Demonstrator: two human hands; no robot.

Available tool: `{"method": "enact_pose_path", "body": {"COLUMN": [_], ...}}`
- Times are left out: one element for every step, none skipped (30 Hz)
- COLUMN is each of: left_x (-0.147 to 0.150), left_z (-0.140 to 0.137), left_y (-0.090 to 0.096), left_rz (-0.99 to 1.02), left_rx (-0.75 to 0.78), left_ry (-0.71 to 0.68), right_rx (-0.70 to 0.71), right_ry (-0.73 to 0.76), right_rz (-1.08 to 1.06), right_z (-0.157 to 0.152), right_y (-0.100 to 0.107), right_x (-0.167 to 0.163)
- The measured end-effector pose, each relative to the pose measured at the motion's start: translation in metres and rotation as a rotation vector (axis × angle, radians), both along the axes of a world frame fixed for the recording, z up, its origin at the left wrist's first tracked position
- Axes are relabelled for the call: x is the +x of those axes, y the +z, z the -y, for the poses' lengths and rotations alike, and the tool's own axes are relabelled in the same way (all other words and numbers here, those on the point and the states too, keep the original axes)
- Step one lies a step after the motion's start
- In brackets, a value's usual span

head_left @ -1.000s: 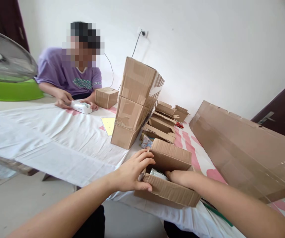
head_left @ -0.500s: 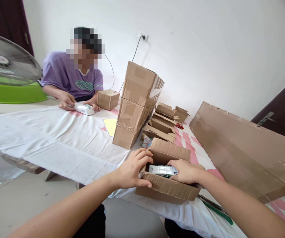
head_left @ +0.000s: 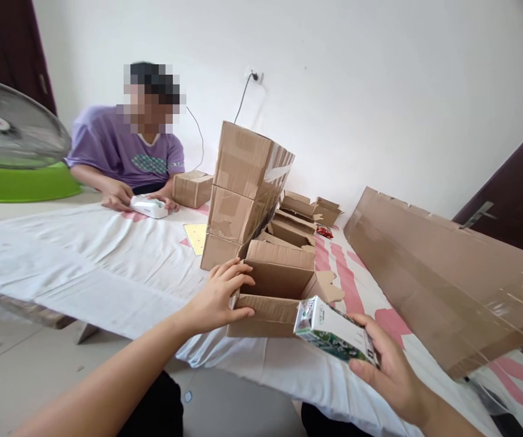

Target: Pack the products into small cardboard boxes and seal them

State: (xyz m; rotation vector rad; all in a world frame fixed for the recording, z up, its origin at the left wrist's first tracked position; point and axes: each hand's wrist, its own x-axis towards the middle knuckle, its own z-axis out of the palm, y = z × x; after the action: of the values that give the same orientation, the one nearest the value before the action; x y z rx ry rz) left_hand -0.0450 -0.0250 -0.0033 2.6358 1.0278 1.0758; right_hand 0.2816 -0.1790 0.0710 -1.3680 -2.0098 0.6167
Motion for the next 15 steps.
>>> {"method": "enact_pose_path", "body": {"left_x": [0.001, 0.003, 0.005, 0.008, 0.012, 0.016, 0.021, 0.026, 0.032, 0.038, 0.044, 0.051, 0.057, 0.063, 0.068], "left_z": [0.0, 0.001, 0.002, 0.005, 0.008, 0.011, 0.015, 0.02, 0.024, 0.028, 0.032, 0.035, 0.037, 0.037, 0.036], "left_y": [0.0, 0.0, 0.001, 0.002, 0.002, 0.002, 0.002, 0.001, -0.002, -0.005, -0.009, -0.014, -0.02, -0.027, -0.033], "left_rz": [-0.015, -0.028, -0.038, -0.047, -0.052, -0.054, -0.056, -0.063, -0.076, -0.104, -0.152, -0.212, -0.276, -0.334, -0.371], "left_rx": [0.004, 0.014, 0.033, 0.064, 0.109, 0.167, 0.232, 0.298, 0.359, 0.408, 0.447, 0.477, 0.502, 0.526, 0.549], "left_ry": [0.016, 0.028, 0.041, 0.056, 0.08, 0.111, 0.148, 0.178, 0.19, 0.179, 0.139, 0.086, 0.038, 0.005, -0.001], "right_rx": [-0.002, -0.005, -0.016, -0.033, -0.051, -0.068, -0.082, -0.088, -0.09, -0.089, -0.088, -0.091, -0.096, -0.107, -0.119], "right_ry": [0.003, 0.01, 0.019, 0.031, 0.045, 0.059, 0.074, 0.088, 0.103, 0.119, 0.135, 0.151, 0.167, 0.182, 0.192], "right_rz": [-0.007, -0.011, -0.013, -0.012, -0.01, -0.006, 0.003, 0.016, 0.033, 0.052, 0.071, 0.087, 0.097, 0.103, 0.107], "right_z": [0.004, 0.006, 0.008, 0.008, 0.008, 0.006, 0.004, 0.002, -0.001, -0.003, -0.006, -0.009, -0.01, -0.012, -0.012], "right_y": [-0.006, -0.012, -0.018, -0.023, -0.028, -0.033, -0.038, -0.043, -0.048, -0.054, -0.06, -0.065, -0.071, -0.078, -0.083], "right_x": [0.001, 0.001, 0.0, -0.001, -0.003, -0.006, -0.008, -0.011, -0.014, -0.016, -0.018, -0.019, -0.019, -0.018, -0.016]}}
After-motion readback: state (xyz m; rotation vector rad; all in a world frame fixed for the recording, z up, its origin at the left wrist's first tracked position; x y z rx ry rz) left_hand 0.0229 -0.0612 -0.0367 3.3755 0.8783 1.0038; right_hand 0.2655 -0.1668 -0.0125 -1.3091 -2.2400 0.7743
